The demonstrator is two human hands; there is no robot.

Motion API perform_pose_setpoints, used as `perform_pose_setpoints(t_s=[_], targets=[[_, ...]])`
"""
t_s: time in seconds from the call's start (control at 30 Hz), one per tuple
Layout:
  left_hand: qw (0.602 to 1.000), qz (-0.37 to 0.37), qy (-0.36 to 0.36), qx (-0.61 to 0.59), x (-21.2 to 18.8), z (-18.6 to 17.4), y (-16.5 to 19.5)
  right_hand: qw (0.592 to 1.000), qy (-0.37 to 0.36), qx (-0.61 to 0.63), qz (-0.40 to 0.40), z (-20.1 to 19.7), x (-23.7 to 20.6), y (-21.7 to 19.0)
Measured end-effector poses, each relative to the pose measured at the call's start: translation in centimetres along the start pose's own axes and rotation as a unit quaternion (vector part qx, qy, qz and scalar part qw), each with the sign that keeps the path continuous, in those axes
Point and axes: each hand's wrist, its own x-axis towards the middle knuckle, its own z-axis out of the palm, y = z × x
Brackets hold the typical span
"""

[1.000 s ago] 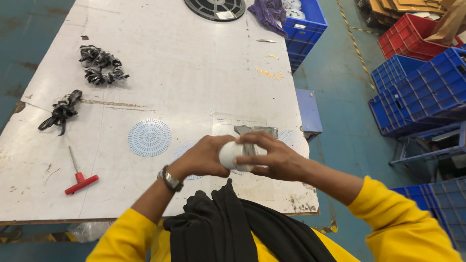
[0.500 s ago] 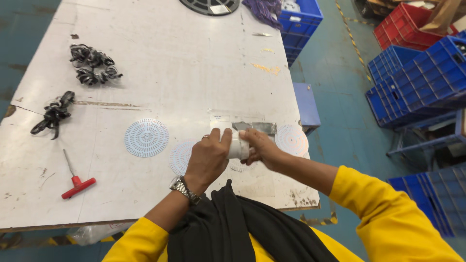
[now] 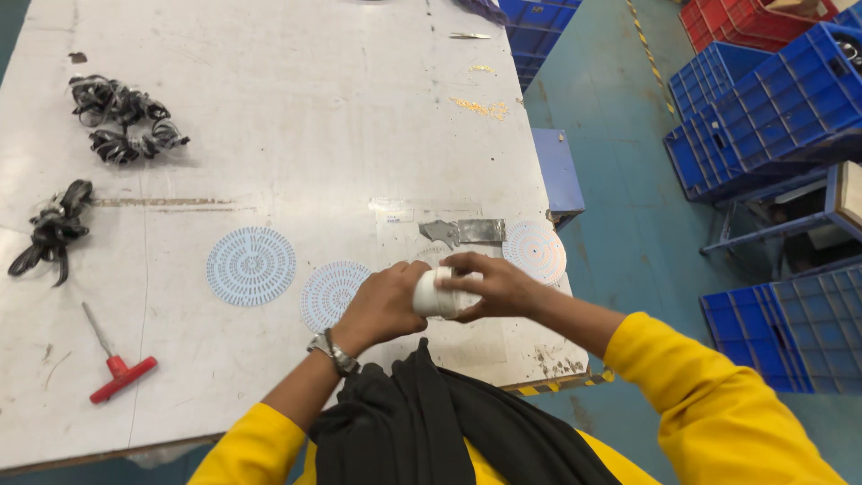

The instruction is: The person scoops gray paste from a small container with a metal spatula and spreads it onto a clear plastic sheet on a white worktable. They then place a circular perforated disc onto the paste and press it down with their hands. The person repeats the process by spreading more paste and pressing another disc. The video ends while the person is still working on the discs.

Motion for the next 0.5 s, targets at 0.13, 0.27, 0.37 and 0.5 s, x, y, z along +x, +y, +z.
perform_pose_setpoints(t_s=[0.13, 0.27, 0.37, 0.5], targets=[[0.983, 0.057, 0.122, 0.127, 2.2, 0.8, -1.7, 0.854, 0.112, 0.338, 0.38, 4.0, 0.9, 0.8], [0.964, 0.101, 0.154, 0.192, 5.6, 0.9, -4.4, 0.707, 0.14, 0.457, 0.521, 4.3, 2.5, 3.8], [0.969, 0.05, 0.126, 0.206, 10.6, 0.2, -6.0, 0.695, 0.109, 0.436, 0.561, 2.1, 5.3, 8.7], [0.98, -0.081, 0.129, 0.129, 15.8, -1.9, -6.8, 0.898, 0.002, -0.017, 0.44, -1.7, 9.8, 15.8]])
